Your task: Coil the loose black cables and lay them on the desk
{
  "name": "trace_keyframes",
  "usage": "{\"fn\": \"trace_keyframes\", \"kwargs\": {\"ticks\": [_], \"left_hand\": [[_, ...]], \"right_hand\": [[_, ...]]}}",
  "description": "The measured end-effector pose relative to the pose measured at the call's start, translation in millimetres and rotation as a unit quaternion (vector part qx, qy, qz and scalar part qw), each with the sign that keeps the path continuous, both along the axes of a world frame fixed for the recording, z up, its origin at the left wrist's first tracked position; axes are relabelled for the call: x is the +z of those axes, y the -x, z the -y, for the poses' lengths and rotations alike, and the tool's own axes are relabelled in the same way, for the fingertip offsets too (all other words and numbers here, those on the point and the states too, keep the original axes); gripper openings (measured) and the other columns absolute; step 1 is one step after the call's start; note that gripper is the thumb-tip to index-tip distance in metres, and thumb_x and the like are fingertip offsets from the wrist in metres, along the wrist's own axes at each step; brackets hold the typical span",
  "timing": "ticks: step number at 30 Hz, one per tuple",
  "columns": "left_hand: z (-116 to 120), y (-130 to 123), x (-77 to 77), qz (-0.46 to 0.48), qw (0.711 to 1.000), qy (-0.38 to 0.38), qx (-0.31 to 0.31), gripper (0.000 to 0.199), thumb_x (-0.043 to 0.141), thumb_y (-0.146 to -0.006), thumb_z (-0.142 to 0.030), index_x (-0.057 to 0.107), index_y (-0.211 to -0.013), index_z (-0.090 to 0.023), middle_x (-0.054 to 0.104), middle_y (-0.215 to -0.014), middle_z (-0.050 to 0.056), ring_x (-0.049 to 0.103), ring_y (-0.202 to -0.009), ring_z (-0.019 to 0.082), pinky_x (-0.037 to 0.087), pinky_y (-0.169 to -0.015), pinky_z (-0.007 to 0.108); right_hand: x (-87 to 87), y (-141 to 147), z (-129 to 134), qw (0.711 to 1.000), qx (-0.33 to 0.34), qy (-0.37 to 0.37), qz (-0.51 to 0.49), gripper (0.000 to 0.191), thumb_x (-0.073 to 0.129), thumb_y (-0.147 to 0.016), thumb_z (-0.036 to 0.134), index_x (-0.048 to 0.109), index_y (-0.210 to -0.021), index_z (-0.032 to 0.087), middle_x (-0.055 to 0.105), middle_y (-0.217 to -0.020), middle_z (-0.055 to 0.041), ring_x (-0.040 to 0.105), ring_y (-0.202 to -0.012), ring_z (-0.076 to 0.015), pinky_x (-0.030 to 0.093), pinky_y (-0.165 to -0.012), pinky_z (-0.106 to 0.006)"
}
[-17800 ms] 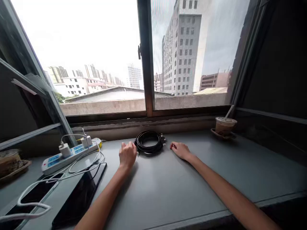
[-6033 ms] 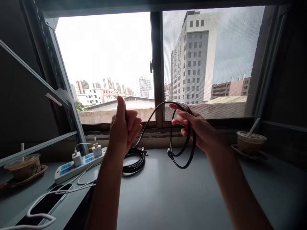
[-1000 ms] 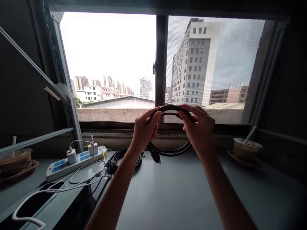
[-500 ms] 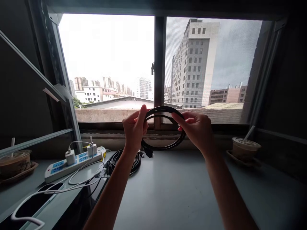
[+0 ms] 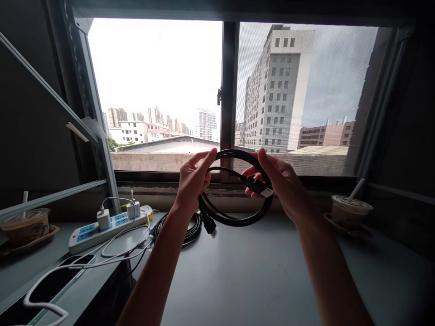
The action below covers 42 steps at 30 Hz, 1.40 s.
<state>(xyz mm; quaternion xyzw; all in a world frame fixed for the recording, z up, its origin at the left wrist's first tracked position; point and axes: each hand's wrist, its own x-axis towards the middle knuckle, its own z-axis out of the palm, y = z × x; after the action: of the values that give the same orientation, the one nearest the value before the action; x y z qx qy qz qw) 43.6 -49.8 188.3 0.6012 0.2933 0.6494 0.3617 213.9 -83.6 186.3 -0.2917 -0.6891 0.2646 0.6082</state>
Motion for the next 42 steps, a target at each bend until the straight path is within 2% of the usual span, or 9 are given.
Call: {"fn": "trace_keyframes", "kwargs": {"ticks": [3,6,9,14,19,24,29,35,42], "left_hand": [[-0.4,3.0,1.3,0.015,0.999,0.03,-0.003,0.031,0.066,-0.071,-0.05,0.058,-0.085,-0.022,0.019,-0.043,-0.01,0.013,-0.036,0.004,0.006,-0.034,0.022],[0.1,3.3,1.7,0.028,0.998,0.048,-0.018,0.032,0.066,-0.071,-0.049,0.057,-0.084,-0.022,0.019,-0.043,-0.01,0.012,-0.037,0.004,0.005,-0.034,0.022],[1.5,3.1,1.8,0.028,0.998,0.051,-0.035,0.03,0.066,-0.072,-0.048,0.057,-0.083,-0.021,0.019,-0.044,-0.01,0.012,-0.037,0.004,0.006,-0.035,0.021],[1.6,2.2,1.2,0.015,0.996,0.063,-0.066,0.028,0.065,-0.074,-0.045,0.055,-0.08,-0.02,0.018,-0.046,-0.01,0.01,-0.038,0.003,0.005,-0.034,0.019],[1.6,-2.1,-0.3,-0.006,0.995,0.058,-0.084,0.027,0.06,-0.079,-0.045,0.055,-0.085,-0.019,0.019,-0.046,-0.011,0.011,-0.037,0.002,0.006,-0.034,0.018],[5.0,-6.5,-0.8,-0.044,0.993,0.025,-0.105,0.032,0.06,-0.08,-0.04,0.052,-0.103,-0.02,0.029,-0.046,-0.011,0.027,-0.036,0.002,0.019,-0.034,0.014],[-2.0,-8.8,-8.6,-0.171,0.981,0.038,-0.084,0.028,0.059,-0.079,-0.025,0.052,-0.104,-0.013,0.054,-0.051,-0.003,0.056,-0.048,0.01,0.046,-0.05,0.02],[-17.2,-8.7,-21.1,-0.309,0.946,0.095,-0.031,0.024,0.057,-0.079,-0.036,0.059,-0.085,-0.013,0.06,-0.059,0.002,0.06,-0.056,0.014,0.047,-0.05,0.021],[-22.0,-13.1,-24.4,-0.277,0.951,0.104,-0.087,0.019,0.05,-0.08,-0.029,0.061,-0.079,-0.013,0.062,-0.07,0.002,0.064,-0.061,0.014,0.046,-0.055,0.021]], "right_hand": [[-0.3,1.3,-1.3,0.991,-0.061,-0.113,0.029,0.048,0.042,-0.088,0.055,0.057,-0.12,0.022,0.064,-0.1,-0.0058,0.064,-0.07,-0.0134,0.052,-0.052,-0.022],[-4.3,3.7,-5.5,0.941,-0.194,-0.256,0.106,0.029,0.062,-0.08,0.04,0.065,-0.105,0.026,0.06,-0.113,-0.0025,0.06,-0.089,-0.0151,0.051,-0.063,-0.023],[-8.6,5.0,-9.6,0.896,-0.275,-0.319,0.139,0.017,0.064,-0.08,0.032,0.069,-0.095,0.026,0.061,-0.111,-0.0004,0.061,-0.085,-0.0131,0.048,-0.059,-0.021],[-9.6,2.3,-12.4,0.879,-0.322,-0.305,0.177,0.023,0.06,-0.084,0.037,0.066,-0.103,0.025,0.065,-0.093,0.0002,0.059,-0.067,-0.0103,0.042,-0.052,-0.02],[-11.1,1.9,-18.5,0.909,-0.292,-0.259,0.146,0.025,0.055,-0.087,0.036,0.063,-0.109,0.026,0.061,-0.094,-0.0002,0.054,-0.051,-0.0062,0.042,-0.05,-0.021],[-11.9,0.3,-29.0,0.907,-0.307,-0.28,0.069,0.017,0.058,-0.084,0.031,0.066,-0.096,0.023,0.064,-0.089,-0.002,0.06,-0.078,-0.0143,0.046,-0.06,-0.024],[-12.6,-9.0,-41.1,0.922,-0.295,-0.248,-0.027,0.013,0.062,-0.079,0.025,0.067,-0.09,0.019,0.067,-0.086,-0.0025,0.061,-0.076,-0.0144,0.047,-0.058,-0.023],[-13.1,-8.6,-41.3,0.905,-0.312,-0.285,-0.054,0.011,0.063,-0.078,0.025,0.067,-0.086,0.019,0.066,-0.087,-0.0025,0.062,-0.077,-0.0138,0.049,-0.056,-0.021],[-9.1,-2.1,-27.6,0.874,-0.35,-0.334,-0.029,0.009,0.061,-0.081,0.027,0.065,-0.086,0.02,0.064,-0.084,-0.0023,0.061,-0.074,-0.013,0.049,-0.054,-0.02]]}}
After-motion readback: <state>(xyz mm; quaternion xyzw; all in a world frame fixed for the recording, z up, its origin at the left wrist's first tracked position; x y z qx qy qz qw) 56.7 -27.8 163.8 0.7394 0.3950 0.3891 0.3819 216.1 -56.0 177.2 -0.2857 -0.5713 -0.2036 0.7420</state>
